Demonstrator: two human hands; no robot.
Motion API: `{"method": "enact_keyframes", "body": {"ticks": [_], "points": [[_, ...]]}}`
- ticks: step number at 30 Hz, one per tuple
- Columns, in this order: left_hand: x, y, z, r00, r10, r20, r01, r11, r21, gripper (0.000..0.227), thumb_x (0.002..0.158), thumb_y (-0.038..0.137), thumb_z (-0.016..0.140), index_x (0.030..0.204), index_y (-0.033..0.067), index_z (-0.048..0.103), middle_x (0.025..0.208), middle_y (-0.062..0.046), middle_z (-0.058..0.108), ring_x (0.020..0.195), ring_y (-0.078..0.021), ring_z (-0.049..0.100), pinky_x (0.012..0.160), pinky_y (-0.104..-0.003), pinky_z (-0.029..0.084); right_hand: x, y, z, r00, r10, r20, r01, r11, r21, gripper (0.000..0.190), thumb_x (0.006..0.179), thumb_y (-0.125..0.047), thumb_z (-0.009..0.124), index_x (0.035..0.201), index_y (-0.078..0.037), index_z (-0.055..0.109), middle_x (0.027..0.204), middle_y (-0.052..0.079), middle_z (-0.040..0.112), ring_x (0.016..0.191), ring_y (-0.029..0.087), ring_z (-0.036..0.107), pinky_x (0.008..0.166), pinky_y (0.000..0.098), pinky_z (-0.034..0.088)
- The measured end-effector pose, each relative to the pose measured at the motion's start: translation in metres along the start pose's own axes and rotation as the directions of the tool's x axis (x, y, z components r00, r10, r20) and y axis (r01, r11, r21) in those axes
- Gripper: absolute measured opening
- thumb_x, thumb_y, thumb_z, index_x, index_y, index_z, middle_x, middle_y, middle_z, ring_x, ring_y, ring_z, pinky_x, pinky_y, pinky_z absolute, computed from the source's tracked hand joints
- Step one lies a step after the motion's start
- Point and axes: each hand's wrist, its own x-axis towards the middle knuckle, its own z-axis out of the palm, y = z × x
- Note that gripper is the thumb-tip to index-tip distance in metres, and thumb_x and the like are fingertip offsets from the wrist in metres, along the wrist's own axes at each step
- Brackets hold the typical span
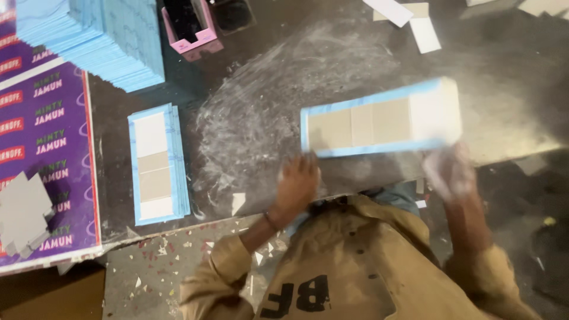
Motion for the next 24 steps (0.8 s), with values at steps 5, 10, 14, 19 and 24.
{"method": "enact_keyframes", "body": {"ticks": [5, 10, 14, 19, 24], "points": [[-0.026, 0.056, -0.047, 0.991, 0.117, 0.06, -0.081, 0.903, -0.421, 0.047, 0.102, 0.032, 0.055, 0.138, 0.0023, 0.056, 0.127, -0.016, 0.062, 0.125, -0.0378, 0.056, 0.112, -0.06, 0.041, 0.075, 0.002, 0.003, 0.949, 0.013, -0.314, -0.133, 0.922, -0.363, 0.025, 0.099, -0.019, 0.067, 0.116, -0.001, 0.062, 0.103, 0.005, 0.07, 0.089, 0.011, 0.069, 0.075, 0.0225, 0.058], [0.013, 0.025, -0.046, 0.983, -0.147, 0.105, 0.172, 0.574, -0.801, 0.049, 0.098, 0.03, 0.062, 0.139, 0.0043, 0.056, 0.133, -0.018, 0.063, 0.119, -0.0363, 0.058, 0.106, -0.05, 0.046, 0.119, 0.004, 0.009, 0.981, 0.189, 0.033, -0.163, 0.914, -0.371, 0.036, 0.096, -0.013, 0.067, 0.13, -0.005, 0.059, 0.12, 0.004, 0.069, 0.108, 0.011, 0.067, 0.094, 0.0247, 0.056], [0.092, -0.035, 0.001, 0.816, -0.47, 0.336, 0.414, 0.07, -0.907, 0.056, 0.093, 0.029, 0.072, 0.139, 0.0015, 0.054, 0.122, -0.015, 0.069, 0.104, -0.0204, 0.067, 0.089, -0.033, 0.056, 0.133, 0.02, 0.025, 0.938, 0.345, 0.046, -0.214, 0.678, -0.703, 0.03, 0.102, -0.014, 0.068, 0.124, 0.007, 0.063, 0.11, 0.016, 0.067, 0.097, 0.022, 0.063, 0.083, 0.034, 0.054], [0.133, -0.074, 0.049, 0.916, -0.296, 0.27, 0.203, -0.237, -0.95, 0.036, 0.099, 0.023, 0.074, 0.123, -0.0029, 0.069, 0.117, -0.011, 0.076, 0.108, -0.0162, 0.069, 0.097, -0.029, 0.055, 0.148, 0.039, 0.03, 0.908, 0.413, 0.067, -0.247, 0.658, -0.711, 0.039, 0.096, -0.01, 0.068, 0.131, 0.005, 0.059, 0.122, 0.016, 0.071, 0.109, 0.021, 0.069, 0.092, 0.0336, 0.056], [0.137, -0.095, 0.081, 0.915, -0.13, 0.382, 0.304, -0.403, -0.864, 0.028, 0.098, 0.015, 0.074, 0.119, -0.0028, 0.069, 0.108, -0.008, 0.073, 0.095, -0.013, 0.067, 0.079, -0.027, 0.055, 0.176, 0.041, 0.015, 0.877, 0.455, 0.156, -0.194, 0.63, -0.752, 0.052, 0.09, -0.005, 0.071, 0.138, 0.003, 0.056, 0.129, 0.015, 0.07, 0.117, 0.02, 0.069, 0.098, 0.0325, 0.057]]}}
